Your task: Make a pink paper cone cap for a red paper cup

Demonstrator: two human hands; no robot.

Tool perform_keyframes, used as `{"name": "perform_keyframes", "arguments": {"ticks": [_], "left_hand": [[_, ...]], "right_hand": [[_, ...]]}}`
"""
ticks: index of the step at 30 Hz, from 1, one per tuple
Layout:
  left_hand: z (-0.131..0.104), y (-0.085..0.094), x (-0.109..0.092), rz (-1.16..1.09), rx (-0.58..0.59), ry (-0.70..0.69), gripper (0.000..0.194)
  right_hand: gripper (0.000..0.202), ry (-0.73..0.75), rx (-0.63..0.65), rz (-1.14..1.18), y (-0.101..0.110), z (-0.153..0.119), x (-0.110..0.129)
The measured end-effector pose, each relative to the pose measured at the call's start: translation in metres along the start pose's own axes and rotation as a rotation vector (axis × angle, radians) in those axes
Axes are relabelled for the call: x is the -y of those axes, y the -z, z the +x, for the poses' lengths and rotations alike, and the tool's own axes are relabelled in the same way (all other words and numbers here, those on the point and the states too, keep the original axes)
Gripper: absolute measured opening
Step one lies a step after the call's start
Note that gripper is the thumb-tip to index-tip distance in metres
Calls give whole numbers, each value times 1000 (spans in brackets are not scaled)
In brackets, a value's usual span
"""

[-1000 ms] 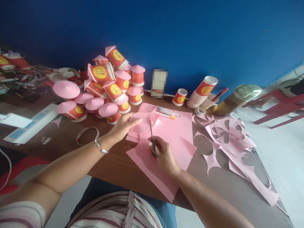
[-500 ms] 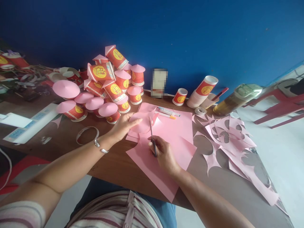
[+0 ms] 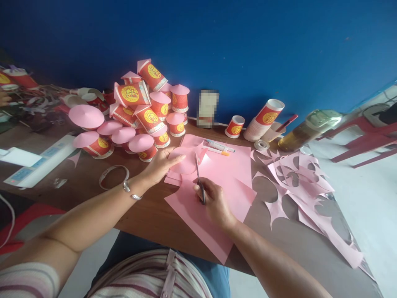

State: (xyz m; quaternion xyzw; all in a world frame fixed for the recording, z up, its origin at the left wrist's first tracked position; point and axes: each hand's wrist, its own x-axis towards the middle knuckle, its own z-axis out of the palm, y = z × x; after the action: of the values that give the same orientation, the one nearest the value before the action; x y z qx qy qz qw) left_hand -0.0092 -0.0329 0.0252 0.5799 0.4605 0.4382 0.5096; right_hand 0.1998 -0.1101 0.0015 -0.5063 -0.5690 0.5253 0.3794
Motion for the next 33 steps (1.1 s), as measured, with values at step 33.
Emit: {"name": "perform_keyframes", "arguments": {"ticks": [33], "left_hand": [[4, 1, 7, -99, -91, 17, 36]], "right_hand": [[51, 9, 33, 26, 0, -2, 5]]}}
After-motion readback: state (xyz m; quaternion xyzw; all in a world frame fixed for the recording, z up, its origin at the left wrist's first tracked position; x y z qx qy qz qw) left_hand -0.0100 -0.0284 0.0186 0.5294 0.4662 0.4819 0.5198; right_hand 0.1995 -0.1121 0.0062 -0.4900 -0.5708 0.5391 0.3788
